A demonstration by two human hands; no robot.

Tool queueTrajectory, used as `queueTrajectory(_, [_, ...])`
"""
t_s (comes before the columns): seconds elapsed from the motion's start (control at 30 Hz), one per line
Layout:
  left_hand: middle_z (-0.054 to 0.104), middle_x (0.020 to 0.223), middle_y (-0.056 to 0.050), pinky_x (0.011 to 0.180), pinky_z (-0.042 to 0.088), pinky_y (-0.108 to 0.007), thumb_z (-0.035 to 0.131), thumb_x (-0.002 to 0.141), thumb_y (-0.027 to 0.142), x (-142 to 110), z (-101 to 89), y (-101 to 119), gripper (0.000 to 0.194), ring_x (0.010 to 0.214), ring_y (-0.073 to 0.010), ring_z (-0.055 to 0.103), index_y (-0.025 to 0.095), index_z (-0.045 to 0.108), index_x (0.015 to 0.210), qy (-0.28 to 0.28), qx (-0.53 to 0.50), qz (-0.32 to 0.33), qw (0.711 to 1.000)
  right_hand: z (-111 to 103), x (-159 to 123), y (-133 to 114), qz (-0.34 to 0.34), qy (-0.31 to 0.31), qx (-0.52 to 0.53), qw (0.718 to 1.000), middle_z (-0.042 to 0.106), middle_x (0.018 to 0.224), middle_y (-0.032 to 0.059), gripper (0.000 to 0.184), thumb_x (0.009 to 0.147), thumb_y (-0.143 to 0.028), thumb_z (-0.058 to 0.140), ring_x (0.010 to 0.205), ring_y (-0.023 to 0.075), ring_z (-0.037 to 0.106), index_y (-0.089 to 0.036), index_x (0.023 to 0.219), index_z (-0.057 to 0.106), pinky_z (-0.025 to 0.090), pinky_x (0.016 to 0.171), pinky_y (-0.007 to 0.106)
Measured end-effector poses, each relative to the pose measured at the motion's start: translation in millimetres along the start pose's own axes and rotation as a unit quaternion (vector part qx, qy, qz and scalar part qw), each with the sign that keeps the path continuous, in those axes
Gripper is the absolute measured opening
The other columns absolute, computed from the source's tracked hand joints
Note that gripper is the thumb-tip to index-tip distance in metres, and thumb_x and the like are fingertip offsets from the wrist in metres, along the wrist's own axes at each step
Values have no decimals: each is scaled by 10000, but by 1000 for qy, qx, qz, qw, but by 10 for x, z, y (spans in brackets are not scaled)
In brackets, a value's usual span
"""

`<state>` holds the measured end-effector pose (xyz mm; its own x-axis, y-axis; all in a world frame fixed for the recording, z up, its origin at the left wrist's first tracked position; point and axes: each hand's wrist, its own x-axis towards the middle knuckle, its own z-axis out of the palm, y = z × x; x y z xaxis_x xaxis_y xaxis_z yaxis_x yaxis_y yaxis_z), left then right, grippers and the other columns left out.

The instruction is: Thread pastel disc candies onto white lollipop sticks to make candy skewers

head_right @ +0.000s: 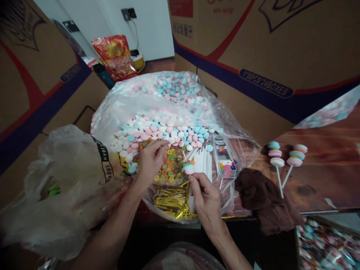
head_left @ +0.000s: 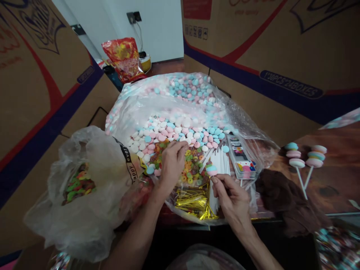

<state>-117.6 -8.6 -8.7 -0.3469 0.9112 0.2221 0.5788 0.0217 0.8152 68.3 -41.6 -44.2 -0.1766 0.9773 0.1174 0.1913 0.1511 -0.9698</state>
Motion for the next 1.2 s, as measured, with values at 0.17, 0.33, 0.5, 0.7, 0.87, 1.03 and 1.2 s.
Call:
queueTrajectory(0.17, [606,1033,-74,743,469,-280,566,887,201,212,81,-51,254,908,-192,609,223,696,1104,-21,251,88,964,-1,-8,71,30,-18,18,999,452,550,-51,243,945,-368,549,489,96,420,-182,809,630,335,469,211])
queueTrajectory(0.33, [585,994,-88,702,460,-306,585,891,254,269,192,-83,255,867,-224,617,223,677,1127,-18,318,55,946,14,-8,59,41,-26,20,999,448,550,-49,271,943,-393,540,496,102,416,-184,793,625,338,472,214])
queueTrajectory(0.5, [606,947,-79,700,451,-301,512,906,187,264,173,-97,253,815,-205,612,223,675,1098,-14,313,66,947,-3,1,72,46,-30,16,998,454,545,-48,274,936,-401,545,484,103,414,-184,787,625,324,456,214])
queueTrajectory(0.7, [617,969,-99,699,444,-313,514,900,181,233,182,-32,212,897,-238,598,219,654,1054,-46,335,82,937,16,-15,113,43,-42,14,998,448,548,-51,257,946,-385,534,496,103,426,-176,832,632,337,481,214])
queueTrajectory(0.87, [635,884,-46,720,455,-298,588,852,191,301,94,-59,225,782,-185,592,203,652,1068,-47,199,42,978,7,-16,109,46,-44,13,998,439,552,-51,265,947,-389,531,499,105,420,-182,808,620,331,480,217])
queueTrajectory(1.03, [655,830,-28,757,466,-283,592,826,196,294,-26,-216,205,802,-166,604,192,709,994,-36,64,24,997,5,-15,118,43,-50,3,998,437,557,-53,252,952,-377,526,499,101,413,-180,833,628,333,486,216])
queueTrajectory(1.2, [669,805,-18,651,473,-249,634,782,258,296,-108,-325,197,681,-134,599,175,678,955,-27,-54,-40,997,4,-14,136,40,-50,4,998,441,558,-53,243,950,-367,526,503,100,425,-178,839,632,343,492,212])
